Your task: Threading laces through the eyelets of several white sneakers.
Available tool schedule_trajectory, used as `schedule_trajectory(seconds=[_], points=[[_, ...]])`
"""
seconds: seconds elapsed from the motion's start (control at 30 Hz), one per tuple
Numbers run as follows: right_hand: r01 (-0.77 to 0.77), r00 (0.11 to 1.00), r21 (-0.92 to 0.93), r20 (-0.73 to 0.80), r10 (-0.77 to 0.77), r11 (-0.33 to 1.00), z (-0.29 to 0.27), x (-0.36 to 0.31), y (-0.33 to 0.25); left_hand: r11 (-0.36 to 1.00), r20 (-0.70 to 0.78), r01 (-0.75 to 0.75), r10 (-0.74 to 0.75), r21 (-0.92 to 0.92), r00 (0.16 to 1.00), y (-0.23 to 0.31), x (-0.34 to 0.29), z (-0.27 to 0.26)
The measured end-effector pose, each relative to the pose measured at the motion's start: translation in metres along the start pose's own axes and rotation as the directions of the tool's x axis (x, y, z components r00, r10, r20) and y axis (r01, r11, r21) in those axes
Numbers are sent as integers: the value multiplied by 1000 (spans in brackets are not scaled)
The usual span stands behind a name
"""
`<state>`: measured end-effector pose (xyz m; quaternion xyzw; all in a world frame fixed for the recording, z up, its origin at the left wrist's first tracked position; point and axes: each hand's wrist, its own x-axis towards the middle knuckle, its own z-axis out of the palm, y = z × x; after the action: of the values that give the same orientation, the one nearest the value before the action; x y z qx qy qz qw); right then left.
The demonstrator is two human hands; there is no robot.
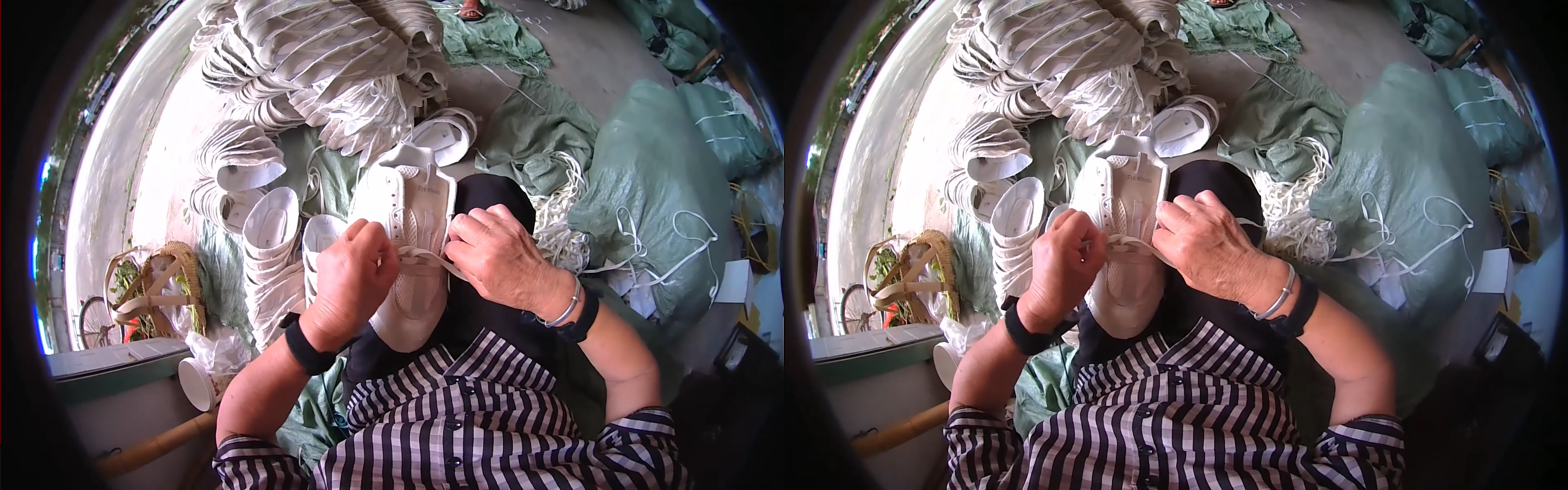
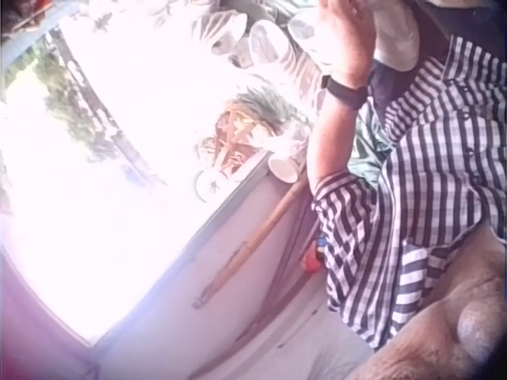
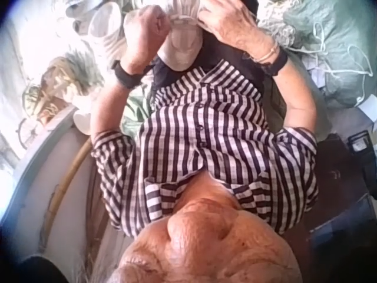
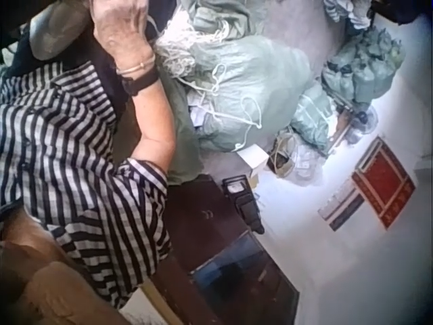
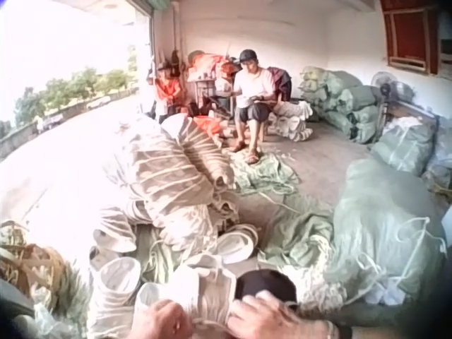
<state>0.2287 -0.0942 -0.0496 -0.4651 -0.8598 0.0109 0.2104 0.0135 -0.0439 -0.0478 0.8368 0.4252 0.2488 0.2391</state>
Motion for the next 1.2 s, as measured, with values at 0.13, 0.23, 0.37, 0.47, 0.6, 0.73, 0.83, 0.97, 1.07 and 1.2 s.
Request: schedule_trajectory(seconds=[0.13,0.23,0.37,0.47,0.6,0.73,0.83,0.97,1.07,1.2], points=[[2,1000,41,-29,-1,999,2,-2,4,995,-59,-81,85,55,995,-3,-4,5],[-11,999,105,-46,16,994,1,-5,8,956,75,162,-148,-245,986,-8,-2,-6],[-42,999,130,10,41,991,1,-6,9,998,127,-57,60,-24,990,-1,11,-29],[-13,991,78,-134,23,997,1,-2,8,754,317,-564,473,336,822,8,31,-45],[95,995,-23,-30,-96,995,-2,7,7,511,532,-795,595,328,602,12,57,-49],[52,993,-11,107,-50,999,-7,12,7,560,677,-808,526,180,515,9,71,-47],[42,995,22,92,-44,999,-9,13,11,663,697,-735,459,143,551,9,76,-49],[71,994,67,73,-76,995,-8,12,16,459,699,-744,307,486,646,25,56,-32],[74,995,109,62,-81,991,-6,10,17,520,740,-675,114,524,663,33,54,-24],[47,996,110,72,-55,993,-7,9,18,767,697,-466,35,440,716,36,72,-26]])
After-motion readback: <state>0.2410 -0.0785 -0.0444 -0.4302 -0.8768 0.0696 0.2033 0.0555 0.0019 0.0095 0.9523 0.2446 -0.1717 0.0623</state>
